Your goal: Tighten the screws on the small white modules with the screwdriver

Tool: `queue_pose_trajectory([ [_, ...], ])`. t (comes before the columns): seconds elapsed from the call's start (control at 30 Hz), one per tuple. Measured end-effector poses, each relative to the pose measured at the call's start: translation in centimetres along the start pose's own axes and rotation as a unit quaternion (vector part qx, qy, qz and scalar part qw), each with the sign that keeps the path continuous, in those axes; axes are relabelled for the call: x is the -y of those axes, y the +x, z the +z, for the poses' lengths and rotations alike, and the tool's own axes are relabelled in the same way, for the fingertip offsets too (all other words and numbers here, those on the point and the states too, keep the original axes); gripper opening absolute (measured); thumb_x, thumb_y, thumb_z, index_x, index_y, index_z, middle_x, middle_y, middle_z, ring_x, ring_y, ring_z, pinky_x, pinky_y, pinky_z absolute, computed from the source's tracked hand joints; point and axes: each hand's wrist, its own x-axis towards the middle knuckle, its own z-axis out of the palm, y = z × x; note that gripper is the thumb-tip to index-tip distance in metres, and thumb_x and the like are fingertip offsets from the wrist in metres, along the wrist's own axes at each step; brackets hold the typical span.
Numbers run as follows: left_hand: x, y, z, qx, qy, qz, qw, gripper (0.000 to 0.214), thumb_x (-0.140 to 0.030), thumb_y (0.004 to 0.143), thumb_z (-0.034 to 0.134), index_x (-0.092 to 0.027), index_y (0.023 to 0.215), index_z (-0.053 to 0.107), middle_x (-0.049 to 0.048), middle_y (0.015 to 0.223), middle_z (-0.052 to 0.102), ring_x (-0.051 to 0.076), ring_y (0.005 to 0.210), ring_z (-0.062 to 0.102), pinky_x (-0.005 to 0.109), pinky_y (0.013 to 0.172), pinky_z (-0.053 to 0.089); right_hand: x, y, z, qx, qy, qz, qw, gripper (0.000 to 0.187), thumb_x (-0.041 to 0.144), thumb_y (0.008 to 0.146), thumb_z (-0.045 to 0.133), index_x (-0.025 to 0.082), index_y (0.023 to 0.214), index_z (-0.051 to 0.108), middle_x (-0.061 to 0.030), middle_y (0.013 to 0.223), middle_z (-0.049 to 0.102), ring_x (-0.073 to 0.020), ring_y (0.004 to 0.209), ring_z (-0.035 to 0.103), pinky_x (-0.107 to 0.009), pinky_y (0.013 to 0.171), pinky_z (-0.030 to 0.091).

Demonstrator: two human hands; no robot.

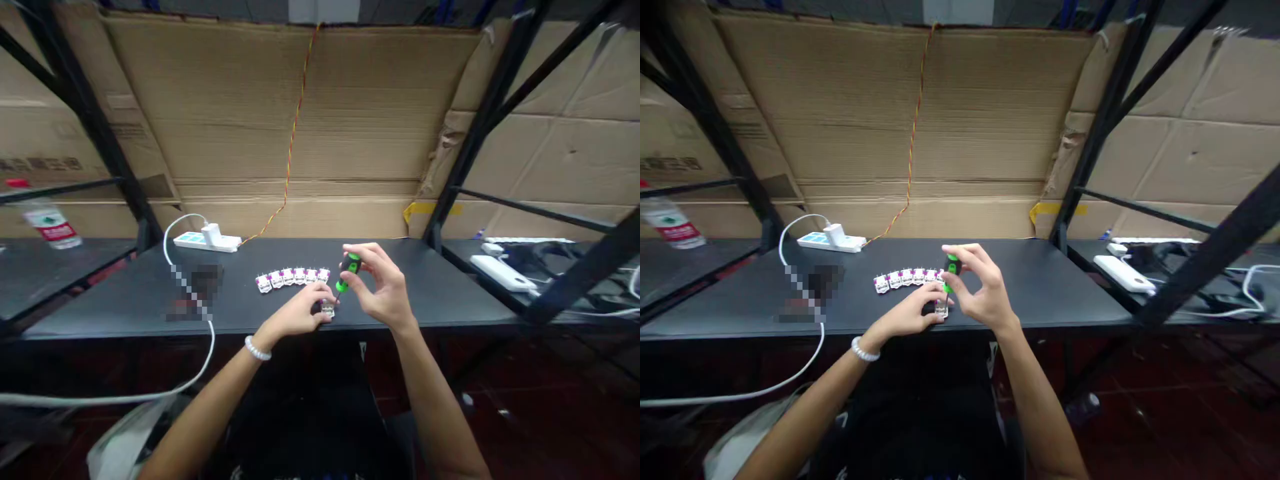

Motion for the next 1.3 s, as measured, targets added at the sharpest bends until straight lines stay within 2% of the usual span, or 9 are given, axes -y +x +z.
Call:
queue_pose_trajectory([
  [0.13,-0.03,0.05,0.08,-0.004,-0.010,-0.002,1.000,0.027,-0.013,0.086,0.078,-0.019,0.112,0.078,0.0099,0.122,0.065,0.029,0.120,0.063,0.045,0.116,0.048,0.09,0.02,0.29,-0.047,-0.079,-0.011,0.996,0.041,0.031,0.096,0.077,0.029,0.137,0.070,-0.0084,0.112,0.069,-0.0222,0.088,0.069,-0.038,0.074,0.065],
  [0.27,-0.26,0.11,0.07,-0.009,-0.015,0.013,1.000,0.025,-0.012,0.086,0.079,-0.019,0.110,0.078,0.0094,0.119,0.065,0.028,0.117,0.064,0.044,0.115,0.049,-0.14,-0.26,0.35,-0.003,0.010,0.030,1.000,0.043,0.032,0.108,0.056,0.028,0.150,0.061,-0.0140,0.137,0.069,-0.0280,0.110,0.076,-0.046,0.093,0.068],
  [0.33,-0.32,0.11,0.08,-0.008,-0.014,0.011,1.000,0.025,-0.013,0.087,0.078,-0.020,0.110,0.078,0.0091,0.120,0.065,0.027,0.116,0.064,0.044,0.115,0.049,-0.24,-0.36,0.32,0.006,0.053,0.047,0.997,0.042,0.032,0.109,0.055,0.030,0.150,0.061,-0.0124,0.137,0.070,-0.0269,0.110,0.077,-0.046,0.096,0.068],
  [0.5,-0.11,0.07,0.16,-0.006,-0.012,0.008,1.000,0.026,-0.012,0.087,0.079,-0.019,0.112,0.078,0.0095,0.122,0.065,0.028,0.119,0.064,0.044,0.114,0.049,-0.14,-0.12,0.30,-0.025,-0.013,0.028,0.999,0.040,0.033,0.099,0.075,0.032,0.139,0.070,-0.0066,0.116,0.067,-0.0202,0.093,0.071,-0.036,0.081,0.066],
  [0.63,-0.01,0.10,0.18,-0.007,-0.006,0.008,1.000,0.027,-0.013,0.086,0.080,-0.020,0.111,0.078,0.0096,0.123,0.066,0.028,0.120,0.063,0.045,0.116,0.049,0.00,0.05,0.26,-0.038,-0.076,0.000,0.996,0.044,0.035,0.097,0.077,0.029,0.139,0.069,-0.0077,0.109,0.066,-0.0220,0.090,0.066,-0.038,0.077,0.064],
  [0.77,-0.21,0.11,0.11,-0.005,-0.006,0.009,1.000,0.025,-0.012,0.087,0.079,-0.021,0.111,0.078,0.0085,0.120,0.065,0.026,0.116,0.063,0.042,0.113,0.050,-0.11,-0.21,0.19,0.005,0.010,0.015,1.000,0.042,0.032,0.106,0.059,0.029,0.148,0.062,-0.0120,0.133,0.069,-0.0267,0.110,0.074,-0.046,0.094,0.066],
  [0.83,-0.31,0.11,0.08,-0.006,-0.009,0.013,1.000,0.026,-0.011,0.087,0.078,-0.020,0.111,0.078,0.0084,0.119,0.065,0.026,0.115,0.063,0.042,0.112,0.050,-0.22,-0.37,0.22,0.018,0.064,0.042,0.997,0.041,0.031,0.109,0.055,0.030,0.150,0.061,-0.0106,0.135,0.072,-0.0253,0.109,0.077,-0.045,0.095,0.067],
  [1.03,-0.35,0.10,0.05,-0.003,-0.007,0.008,1.000,0.027,-0.010,0.086,0.079,-0.019,0.111,0.078,0.0090,0.119,0.065,0.027,0.115,0.063,0.043,0.112,0.050,-0.41,-0.42,0.44,0.008,0.059,0.057,0.997,0.039,0.031,0.104,0.066,0.031,0.143,0.066,-0.0075,0.120,0.074,-0.0232,0.099,0.078,-0.041,0.088,0.068],
  [1.3,0.03,0.06,0.11,-0.001,-0.008,0.008,1.000,0.027,-0.012,0.087,0.078,-0.020,0.112,0.079,0.0098,0.122,0.065,0.028,0.121,0.062,0.045,0.115,0.049,-0.88,-0.17,0.53,-0.017,-0.002,0.039,0.999,0.043,0.035,0.095,0.081,0.031,0.136,0.071,-0.0029,0.102,0.066,-0.0185,0.081,0.064,-0.035,0.074,0.059],
])
